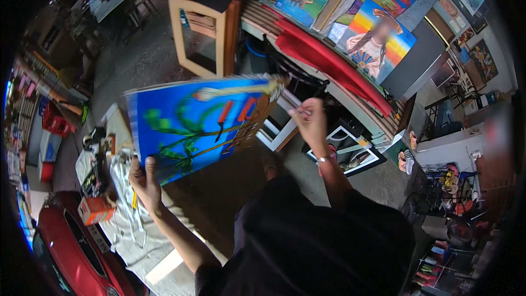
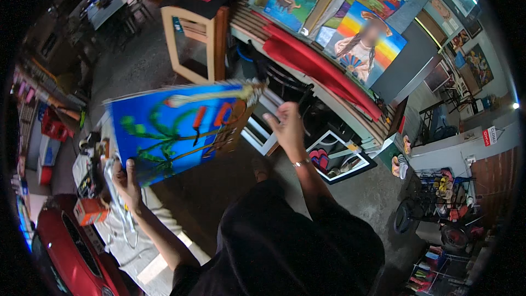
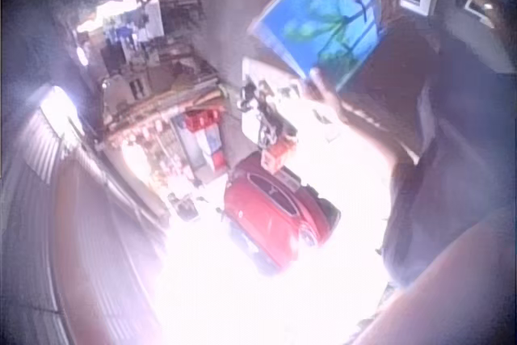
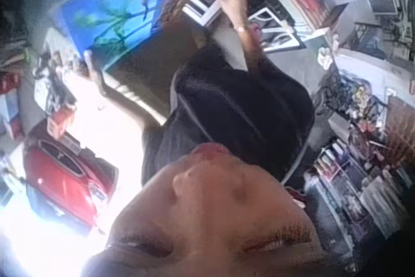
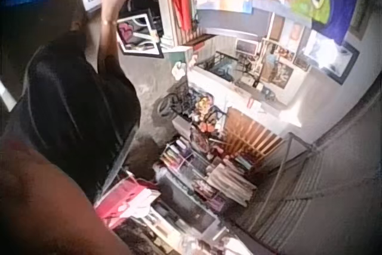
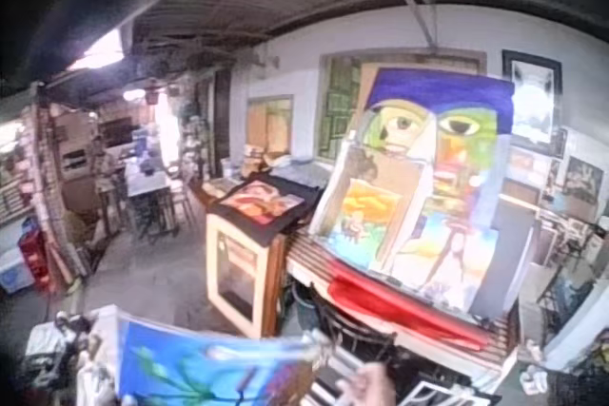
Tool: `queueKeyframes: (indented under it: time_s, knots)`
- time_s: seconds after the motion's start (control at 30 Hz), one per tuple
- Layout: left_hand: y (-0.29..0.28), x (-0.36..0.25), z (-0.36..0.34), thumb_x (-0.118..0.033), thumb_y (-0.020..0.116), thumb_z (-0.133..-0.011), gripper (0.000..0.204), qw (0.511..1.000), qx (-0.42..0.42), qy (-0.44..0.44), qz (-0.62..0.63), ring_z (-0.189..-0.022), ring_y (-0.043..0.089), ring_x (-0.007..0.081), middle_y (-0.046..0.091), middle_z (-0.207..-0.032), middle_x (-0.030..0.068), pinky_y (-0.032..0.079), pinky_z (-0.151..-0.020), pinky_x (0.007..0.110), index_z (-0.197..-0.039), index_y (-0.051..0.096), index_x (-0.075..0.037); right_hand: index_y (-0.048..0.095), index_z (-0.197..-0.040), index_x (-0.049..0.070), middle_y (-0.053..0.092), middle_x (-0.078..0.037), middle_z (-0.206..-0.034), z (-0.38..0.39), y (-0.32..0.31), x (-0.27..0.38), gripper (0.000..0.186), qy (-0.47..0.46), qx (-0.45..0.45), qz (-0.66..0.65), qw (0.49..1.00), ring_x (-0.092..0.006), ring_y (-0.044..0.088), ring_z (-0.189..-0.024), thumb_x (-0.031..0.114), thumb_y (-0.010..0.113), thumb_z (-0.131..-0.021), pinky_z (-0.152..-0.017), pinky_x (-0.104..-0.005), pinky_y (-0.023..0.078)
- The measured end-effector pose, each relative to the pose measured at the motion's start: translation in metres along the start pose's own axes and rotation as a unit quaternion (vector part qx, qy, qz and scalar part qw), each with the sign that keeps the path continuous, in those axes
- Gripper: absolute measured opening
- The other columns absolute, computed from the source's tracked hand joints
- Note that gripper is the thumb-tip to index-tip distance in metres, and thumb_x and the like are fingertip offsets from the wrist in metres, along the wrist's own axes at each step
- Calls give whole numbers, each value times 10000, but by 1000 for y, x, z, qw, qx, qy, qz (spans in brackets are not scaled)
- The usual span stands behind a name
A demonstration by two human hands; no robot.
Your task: The person uses a utility knife to trim the edges of a rectangular cardboard piece on a workbench. They repeatedly rotate the cardboard and cut along each side, then place the trimmed piece aside and pick up a printed artwork to position it on the bench.
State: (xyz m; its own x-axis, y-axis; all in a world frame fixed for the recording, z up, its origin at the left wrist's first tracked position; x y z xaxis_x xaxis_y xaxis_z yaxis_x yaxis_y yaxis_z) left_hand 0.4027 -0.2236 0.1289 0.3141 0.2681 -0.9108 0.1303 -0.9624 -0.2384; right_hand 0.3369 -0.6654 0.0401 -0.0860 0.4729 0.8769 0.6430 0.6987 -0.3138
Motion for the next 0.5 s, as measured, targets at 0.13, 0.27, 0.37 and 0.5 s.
queueKeyframes:
  time_s: [0.13, 0.27, 0.37, 0.5]
  knots:
    - [168, -137, -41, -122, 751, -764, 103, 894, 194, 271, -299, -697, 658, 281, 701, -855, 84, 507, -623, 361, -836, 694, -76, 524, -1049, 45, 577, -143, -1100, -62, -101, 101, 589, -349, -121, 52, 928, -267, 576, -972, 273, 896, -653, -832, -401, 470]
    - [288, -191, -51, -172, 653, -801, 104, 766, 323, 464, -306, -620, 615, 170, 617, -750, 11, 487, -559, 325, -880, 664, -104, 616, -1119, 127, 604, -53, -1105, -96, -94, 157, 469, -356, 140, 328, 864, -210, 574, -997, 401, 772, -772, -949, -422, 383]
    - [349, -212, -56, -195, 639, -773, 267, 741, 323, 516, -284, -808, 635, 165, 627, -834, -9, 523, -709, 317, -1019, 673, -96, 651, -1020, 109, 642, -36, -938, -126, -128, 130, 227, -309, 165, 340, 872, -214, 627, -867, 242, 700, -842, -808, -400, 459]
    - [377, -249, -71, -340, 689, -798, 489, 795, 258, 515, -189, -1322, 459, 253, 534, -1397, 54, 327, -1101, 473, -1241, 642, -139, 660, -1008, 73, 679, -96, -878, -192, -214, 107, 231, -266, 30, 439, 858, -292, 648, -779, 224, 704, -839, -723, -410, 487]
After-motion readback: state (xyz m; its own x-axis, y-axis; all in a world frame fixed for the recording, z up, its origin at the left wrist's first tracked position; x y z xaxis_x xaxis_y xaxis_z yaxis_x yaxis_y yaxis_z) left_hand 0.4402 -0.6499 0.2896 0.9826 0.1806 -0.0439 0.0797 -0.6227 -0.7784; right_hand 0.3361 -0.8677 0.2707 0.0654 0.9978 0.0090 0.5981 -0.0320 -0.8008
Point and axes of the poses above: each hand's wrist, its own z-axis away from the middle knuckle, its own y-axis out of the palm, x = y × z, the point moved 3 cm from there along -z, towards the middle knuckle
